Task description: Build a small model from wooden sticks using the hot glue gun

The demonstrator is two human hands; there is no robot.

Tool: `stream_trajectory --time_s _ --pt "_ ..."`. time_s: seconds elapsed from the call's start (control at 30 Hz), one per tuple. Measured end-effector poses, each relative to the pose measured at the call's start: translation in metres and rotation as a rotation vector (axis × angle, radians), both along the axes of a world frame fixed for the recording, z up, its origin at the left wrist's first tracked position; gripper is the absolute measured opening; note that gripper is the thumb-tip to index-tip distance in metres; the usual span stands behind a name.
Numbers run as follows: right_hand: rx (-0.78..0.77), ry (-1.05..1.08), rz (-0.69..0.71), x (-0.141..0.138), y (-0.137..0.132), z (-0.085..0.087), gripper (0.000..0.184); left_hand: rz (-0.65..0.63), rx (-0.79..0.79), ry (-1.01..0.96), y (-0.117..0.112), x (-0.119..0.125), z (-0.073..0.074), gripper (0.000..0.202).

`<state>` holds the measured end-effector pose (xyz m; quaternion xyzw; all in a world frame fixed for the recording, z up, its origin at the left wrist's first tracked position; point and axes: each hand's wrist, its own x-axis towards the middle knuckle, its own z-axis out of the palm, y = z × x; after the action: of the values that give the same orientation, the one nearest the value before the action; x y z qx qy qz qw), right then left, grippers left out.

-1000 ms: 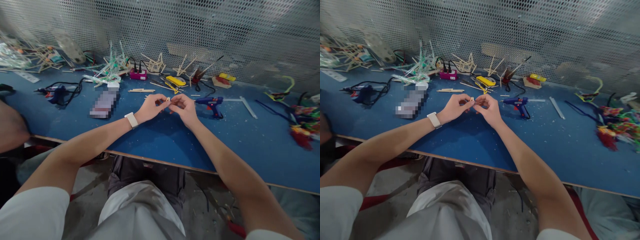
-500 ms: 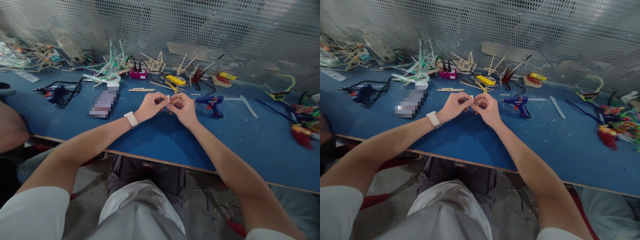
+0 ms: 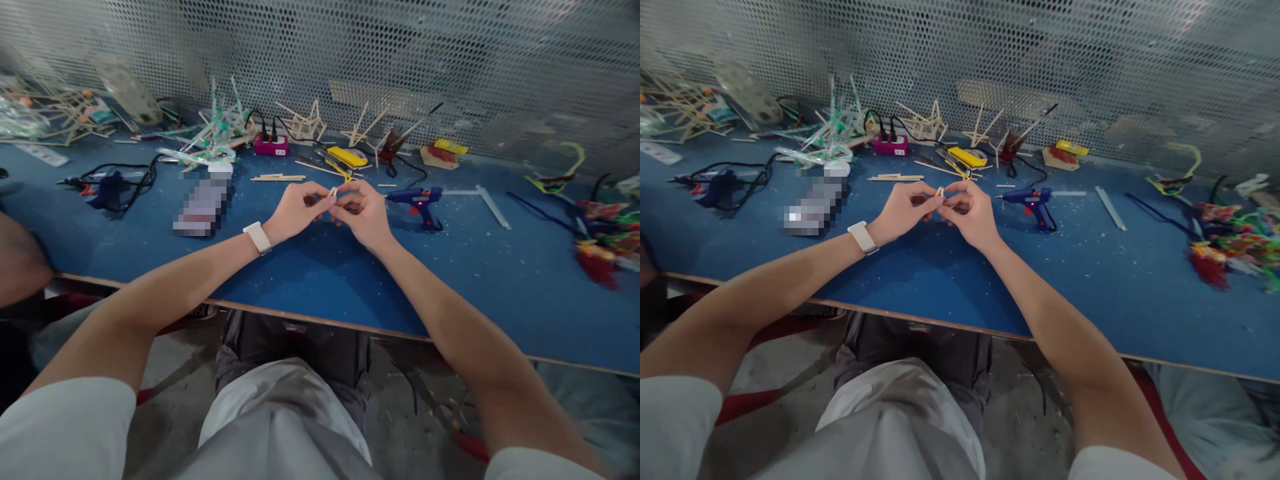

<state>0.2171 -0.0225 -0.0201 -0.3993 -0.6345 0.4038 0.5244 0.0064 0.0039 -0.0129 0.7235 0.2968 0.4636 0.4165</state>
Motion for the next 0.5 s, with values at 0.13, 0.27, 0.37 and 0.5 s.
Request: stream_trajectory --time_s 0.13,0.27,0.37,0.5 --pt "0.011 -0.019 0.02 0.0009 0.001 -0.0016 0.073 -0.005 -0.023 -0.01 0.0 -0.0004 -0.0002 0.011" --pt "0.031 -0.037 0.029 0.0009 0.0013 -0.0024 0.072 -0.008 -0.023 -0.021 -0.0003 -0.0005 0.0002 0.012" --pt "0.041 -0.04 0.027 0.0008 0.001 -0.0023 0.07 -0.007 -0.023 -0.032 0.0004 -0.0006 -0.0008 0.015" --pt "0.097 -0.046 -0.049 0.0005 -0.0008 0.0 0.064 0.0 0.002 -0.031 0.0021 -0.0011 -0.0026 0.023"
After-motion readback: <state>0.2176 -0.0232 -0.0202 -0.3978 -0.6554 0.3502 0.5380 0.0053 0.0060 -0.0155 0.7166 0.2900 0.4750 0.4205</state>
